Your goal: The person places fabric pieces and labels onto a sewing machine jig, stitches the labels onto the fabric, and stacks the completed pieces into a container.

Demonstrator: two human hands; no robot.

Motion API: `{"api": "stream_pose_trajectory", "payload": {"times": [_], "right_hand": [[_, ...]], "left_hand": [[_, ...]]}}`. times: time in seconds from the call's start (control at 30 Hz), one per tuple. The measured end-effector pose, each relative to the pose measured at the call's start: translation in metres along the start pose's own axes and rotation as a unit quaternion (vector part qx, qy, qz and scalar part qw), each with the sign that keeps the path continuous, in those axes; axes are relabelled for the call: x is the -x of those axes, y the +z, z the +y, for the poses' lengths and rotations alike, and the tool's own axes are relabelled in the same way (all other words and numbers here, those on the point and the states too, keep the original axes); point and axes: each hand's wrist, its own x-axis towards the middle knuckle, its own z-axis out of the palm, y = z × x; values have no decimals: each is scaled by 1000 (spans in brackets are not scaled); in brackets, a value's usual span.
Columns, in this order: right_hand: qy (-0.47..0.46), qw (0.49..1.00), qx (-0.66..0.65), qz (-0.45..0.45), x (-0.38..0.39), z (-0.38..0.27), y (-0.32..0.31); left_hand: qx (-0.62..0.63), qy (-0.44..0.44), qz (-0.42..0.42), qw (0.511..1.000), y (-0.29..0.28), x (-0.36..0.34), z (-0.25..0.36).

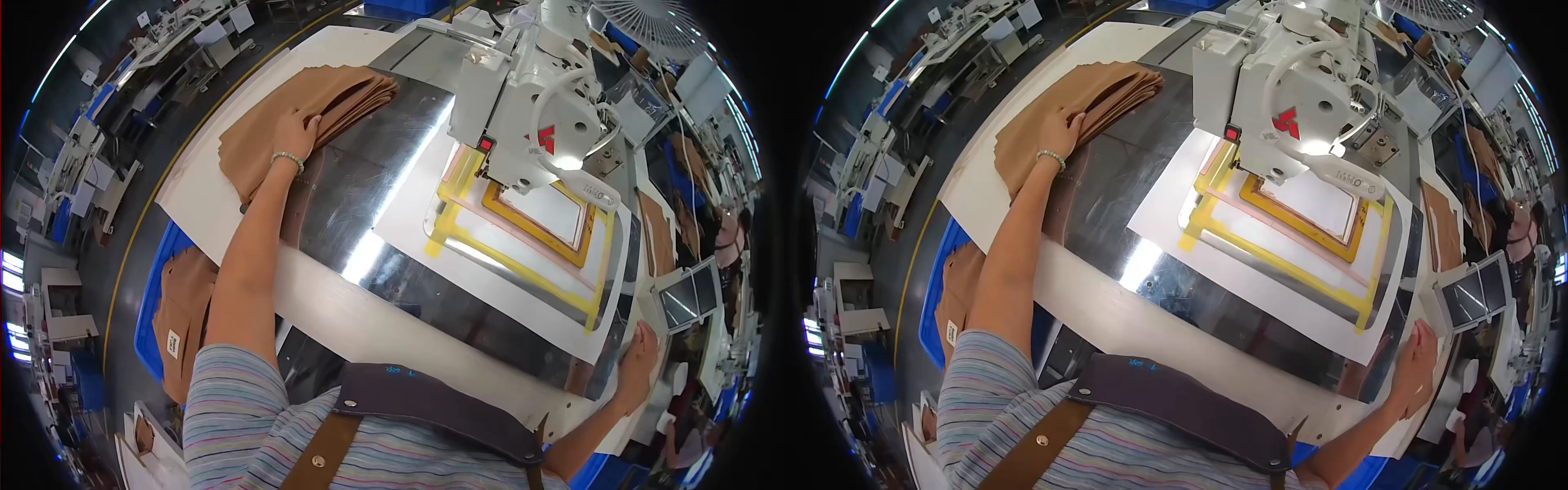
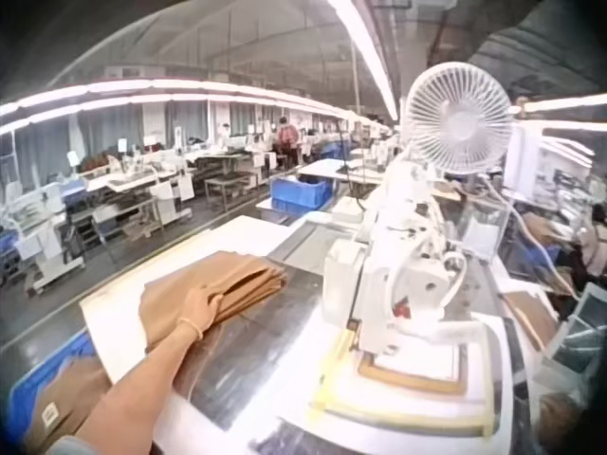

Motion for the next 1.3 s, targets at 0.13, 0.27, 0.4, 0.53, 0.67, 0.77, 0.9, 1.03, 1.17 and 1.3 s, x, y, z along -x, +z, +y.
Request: {"api": "stream_pose_trajectory", "payload": {"times": [0.13, 0.27, 0.4, 0.53, 0.67, 0.77, 0.9, 1.03, 1.17, 1.3], "right_hand": [[-19, 1000, 0, 2, 13, -48, 15], [-36, 999, 32, -7, 7, -59, 4], [-46, 998, 7, -32, 1, -64, -5], [-67, 997, -15, -34, -9, -104, -14], [-221, 972, -24, -81, -28, -189, 7], [-363, 914, -95, -153, -44, -256, 41], [-466, 842, -135, -236, -51, -316, 91], [-538, 803, -145, -210, -60, -380, 144], [-582, 791, -125, -141, -72, -462, 207], [-614, 770, -136, -110, -87, -514, 254]], "left_hand": [[-89, 107, 65, 988, -24, 2, 15], [-109, 121, -17, 986, -26, -25, 24], [309, -147, -44, 939, -28, -72, -43], [292, -240, 198, 904, -44, -84, -24], [61, 128, 189, 972, -69, 1, 64], [38, 243, 61, 967, -50, 72, 85], [38, 375, 98, 921, -26, 128, 99], [70, 312, 43, 946, -40, 125, 100], [81, 304, -22, 949, -46, 124, 93], [107, 363, -8, 925, -54, 115, 80]]}}
